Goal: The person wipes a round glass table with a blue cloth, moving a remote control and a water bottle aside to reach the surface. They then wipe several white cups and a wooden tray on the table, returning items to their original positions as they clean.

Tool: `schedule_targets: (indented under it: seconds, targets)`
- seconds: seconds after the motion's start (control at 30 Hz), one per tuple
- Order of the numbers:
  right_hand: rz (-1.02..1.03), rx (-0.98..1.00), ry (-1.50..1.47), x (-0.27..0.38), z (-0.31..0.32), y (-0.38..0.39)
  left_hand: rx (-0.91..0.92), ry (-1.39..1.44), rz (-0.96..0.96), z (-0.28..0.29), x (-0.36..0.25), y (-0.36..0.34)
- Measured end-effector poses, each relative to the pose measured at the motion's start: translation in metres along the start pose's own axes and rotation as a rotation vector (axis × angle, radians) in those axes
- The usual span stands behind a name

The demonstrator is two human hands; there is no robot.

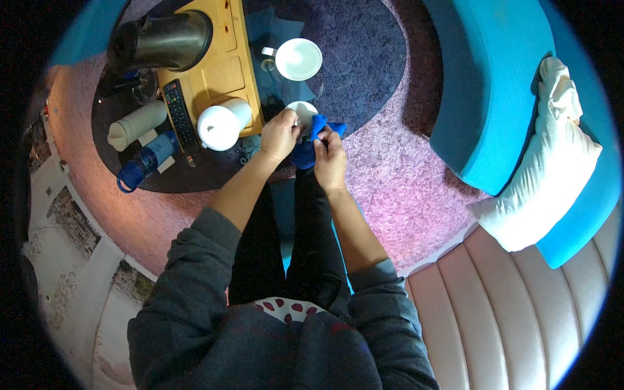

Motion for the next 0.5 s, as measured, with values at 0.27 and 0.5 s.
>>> schedule_targets:
  seconds: [0.27, 0.5]
  targets:
    - [-0.024, 0.004, -0.069, -0.004, 0.005, -0.002, -0.064, 0.027, 0.017, -0.006, 0.006, 0.000]
    - [-0.003, -0.037, -0.083, 0.005, 0.010, 0.000, -0.014, -0.027, 0.057, -0.011, 0.010, -0.001]
Point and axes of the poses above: each hand's wrist, its own y-axis away from the middle knuckle, its own z-axis out of the back of the hand, x = y × z, the point moved 5 cm from there along -y, towards the middle knuckle, and after that the axes turned 4 degrees about -z, right-handed, at the moved point
